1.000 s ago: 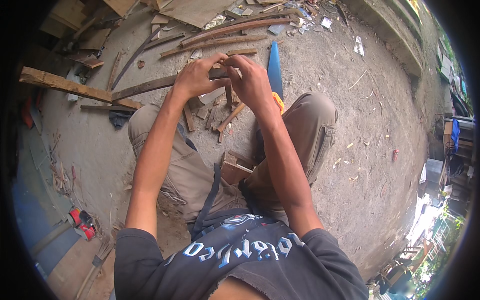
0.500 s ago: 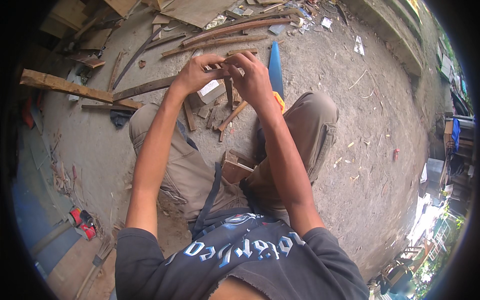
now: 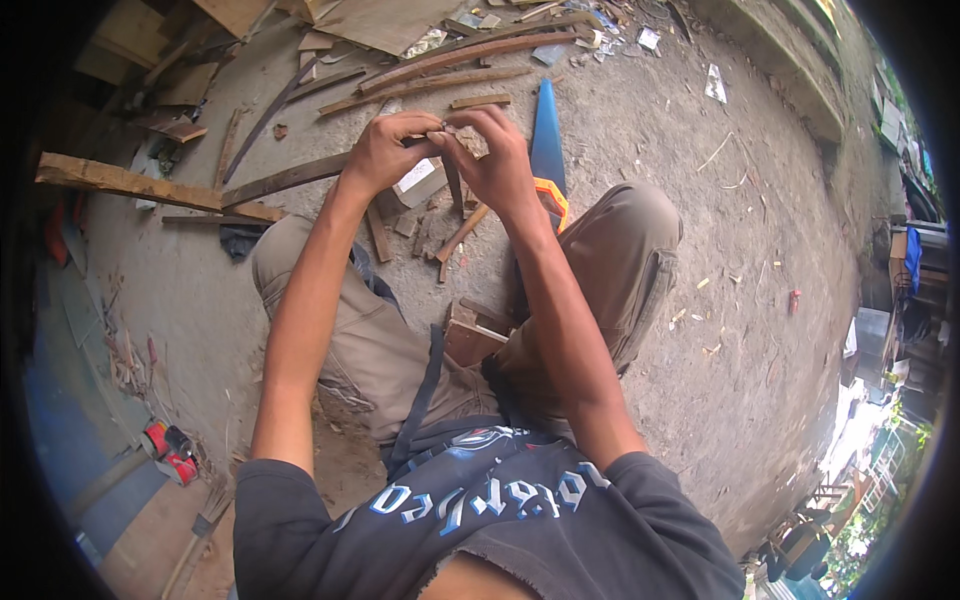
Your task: The person sits on the floor and uses a hand saw to cut a piece of wood. They then pick up two wooden pieces, align them, and use a hammer to drive a nail into the joint to secure them together.
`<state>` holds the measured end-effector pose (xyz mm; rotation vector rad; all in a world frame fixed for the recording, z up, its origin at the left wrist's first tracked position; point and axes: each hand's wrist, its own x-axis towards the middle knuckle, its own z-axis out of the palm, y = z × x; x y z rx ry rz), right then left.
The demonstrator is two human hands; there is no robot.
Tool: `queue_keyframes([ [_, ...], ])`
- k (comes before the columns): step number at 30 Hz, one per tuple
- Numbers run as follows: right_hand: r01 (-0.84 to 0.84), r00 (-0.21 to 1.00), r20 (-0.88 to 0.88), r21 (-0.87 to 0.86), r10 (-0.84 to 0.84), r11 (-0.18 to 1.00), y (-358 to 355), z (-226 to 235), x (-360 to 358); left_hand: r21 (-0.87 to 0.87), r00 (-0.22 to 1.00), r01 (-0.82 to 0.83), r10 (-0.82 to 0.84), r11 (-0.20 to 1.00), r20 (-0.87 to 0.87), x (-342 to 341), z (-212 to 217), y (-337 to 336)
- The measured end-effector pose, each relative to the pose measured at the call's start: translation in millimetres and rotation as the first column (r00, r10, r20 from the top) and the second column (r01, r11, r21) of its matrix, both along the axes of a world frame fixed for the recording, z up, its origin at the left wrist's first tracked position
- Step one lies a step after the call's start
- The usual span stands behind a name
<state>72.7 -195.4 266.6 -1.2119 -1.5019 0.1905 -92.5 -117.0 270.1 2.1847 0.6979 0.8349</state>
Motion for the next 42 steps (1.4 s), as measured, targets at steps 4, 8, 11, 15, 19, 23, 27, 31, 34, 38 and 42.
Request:
queue_keyframes([
  [4,0.248,0.727,-0.629,-0.134,-0.276,0.959,17,-81,11,0.027,0.999,-0.034,0.034,0.999,-0.007,-1,-1,0],
  [8,0.039,0.645,-0.508,-0.724,-0.570,0.689,-8,-260,33,0.097,1.000,0.024,-0.025,0.995,0.008,12,3,2],
  [11,0.025,0.789,-0.230,-0.915,-0.570,0.404,-26,-309,-1,0.053,1.000,0.003,-0.002,0.999,-0.001,10,1,0],
  [15,-0.011,0.907,-0.209,-0.879,-0.365,0.477,-27,-282,-36,0.062,1.000,-0.010,0.011,0.998,-0.012,-1,-2,-1],
  [19,0.068,0.918,-0.153,-0.848,-0.366,0.525,-18,-291,-33,0.057,1.000,0.018,-0.017,0.998,-0.022,7,-4,3],
  [23,0.058,0.959,-0.087,-0.872,-0.270,0.487,-13,-300,-30,-0.039,0.995,-0.023,0.019,0.999,-0.099,7,6,-5],
  [27,0.140,0.939,-0.095,-0.770,-0.330,0.622,-30,-323,-28,-0.061,0.990,0.003,-0.011,0.998,-0.138,13,9,-2],
  [31,0.146,0.895,-0.010,-0.938,-0.445,0.315,-45,-314,-44,-0.067,0.992,-0.019,0.010,0.998,-0.127,6,7,-6],
  [34,0.160,0.844,0.068,-0.979,-0.532,0.128,-46,-314,-54,-0.080,0.991,-0.015,0.004,0.997,-0.137,6,10,-7],
  [38,0.069,0.823,0.014,-0.995,-0.568,0.075,-44,-339,-42,-0.087,0.992,-0.006,-0.005,0.996,-0.126,8,14,-6],
  [42,0.220,0.708,0.080,-0.969,-0.702,0.112,-38,-327,-38,-0.073,0.990,-0.052,0.042,0.996,-0.134,6,10,-2],
])
